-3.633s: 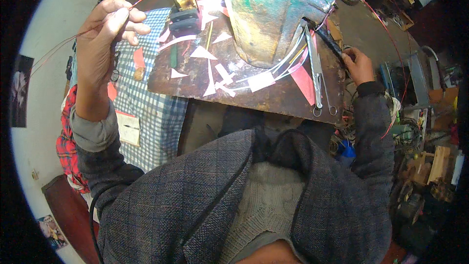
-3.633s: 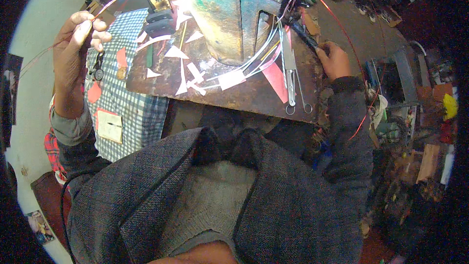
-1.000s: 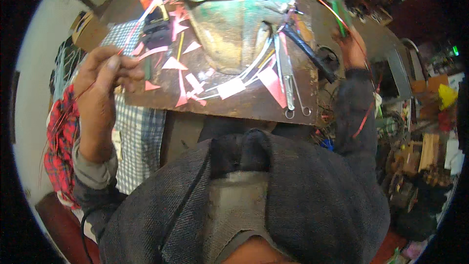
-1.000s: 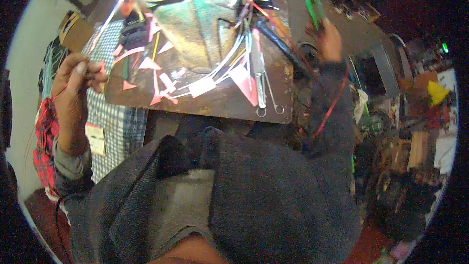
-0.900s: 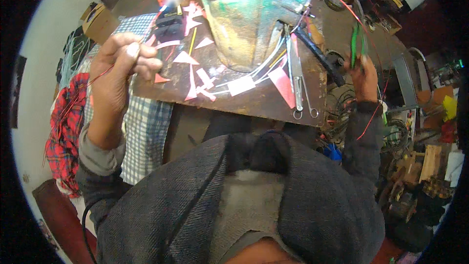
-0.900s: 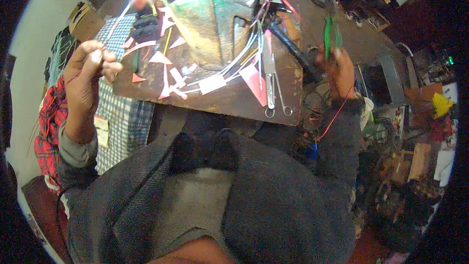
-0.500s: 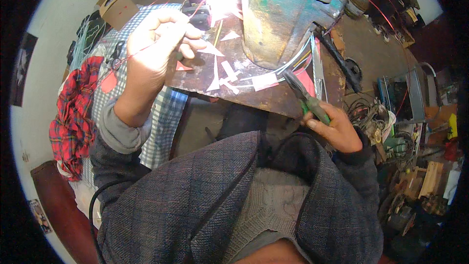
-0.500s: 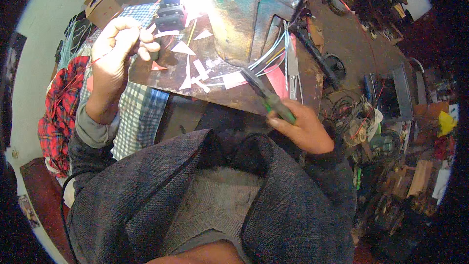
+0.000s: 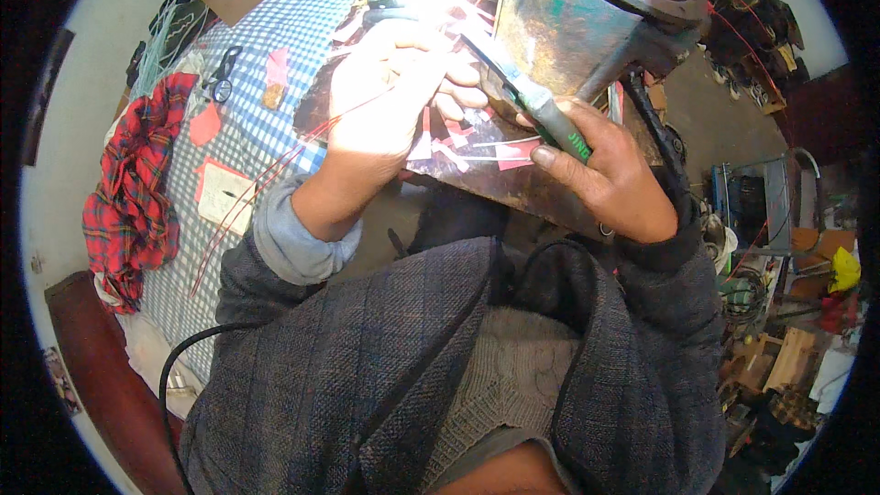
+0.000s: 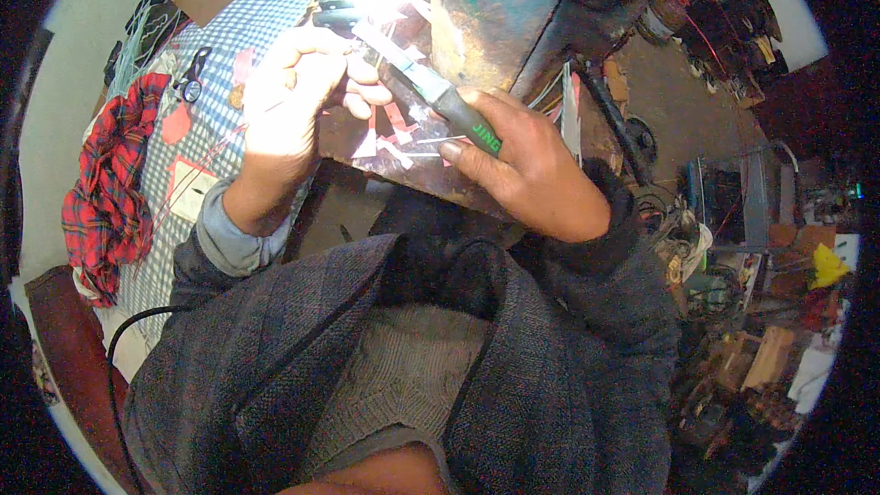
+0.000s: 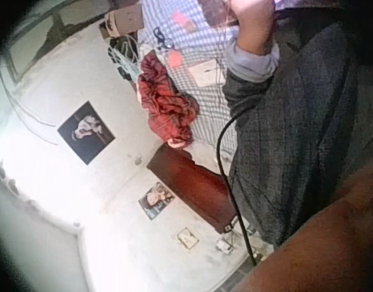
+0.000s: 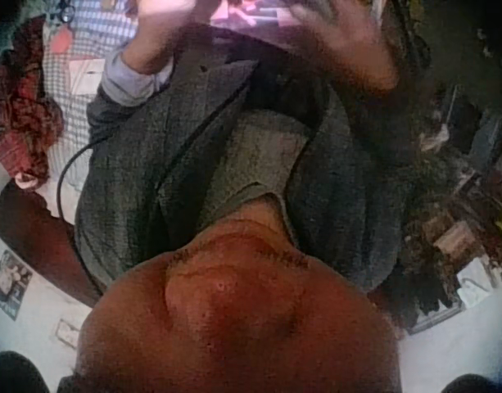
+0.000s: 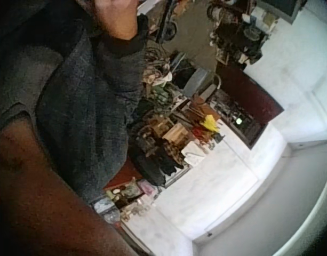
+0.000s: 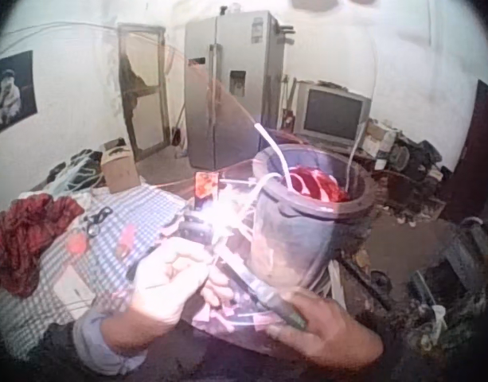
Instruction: The person winds red insulated wire around a cylindrical metal core, repeatedly cutting the wire with scissors and stripping the ends with pliers. The person also handles white zip ties and a soldering iron, using them to secure or join sections of the wire on the core.
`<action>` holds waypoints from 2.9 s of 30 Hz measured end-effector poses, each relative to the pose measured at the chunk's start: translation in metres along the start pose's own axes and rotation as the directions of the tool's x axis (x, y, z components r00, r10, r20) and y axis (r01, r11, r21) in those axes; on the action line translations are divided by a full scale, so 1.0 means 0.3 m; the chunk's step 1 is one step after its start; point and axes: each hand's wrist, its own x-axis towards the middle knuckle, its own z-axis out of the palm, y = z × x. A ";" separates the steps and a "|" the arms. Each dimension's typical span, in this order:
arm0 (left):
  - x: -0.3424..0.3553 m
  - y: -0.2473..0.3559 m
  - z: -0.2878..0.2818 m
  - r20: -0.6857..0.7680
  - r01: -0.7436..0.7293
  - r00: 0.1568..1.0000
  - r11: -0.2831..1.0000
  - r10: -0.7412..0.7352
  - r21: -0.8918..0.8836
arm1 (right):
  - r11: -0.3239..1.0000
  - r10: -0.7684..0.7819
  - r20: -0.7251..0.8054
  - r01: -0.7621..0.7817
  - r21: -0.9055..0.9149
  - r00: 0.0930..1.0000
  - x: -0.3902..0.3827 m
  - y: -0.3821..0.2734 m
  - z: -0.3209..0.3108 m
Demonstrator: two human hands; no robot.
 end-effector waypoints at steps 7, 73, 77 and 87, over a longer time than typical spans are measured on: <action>-0.002 -0.025 -0.010 -0.023 0.048 0.999 0.998 -0.049 -0.051 | 0.936 -0.248 -0.016 0.235 -0.262 0.969 0.078 0.001 -0.011; 0.006 -0.022 -0.019 -0.052 0.201 0.974 0.944 -0.222 -0.261 | 0.948 -0.177 0.019 0.176 -0.266 0.984 0.152 -0.001 -0.018; 0.007 -0.020 -0.013 -0.049 0.198 0.975 0.945 -0.217 -0.260 | 0.927 -0.180 0.014 0.174 -0.332 0.984 0.154 -0.011 -0.024; 0.019 -0.051 -0.013 -0.083 0.186 0.973 0.946 -0.215 -0.265 | 0.885 -0.233 0.028 0.224 -0.407 0.972 0.151 -0.015 -0.024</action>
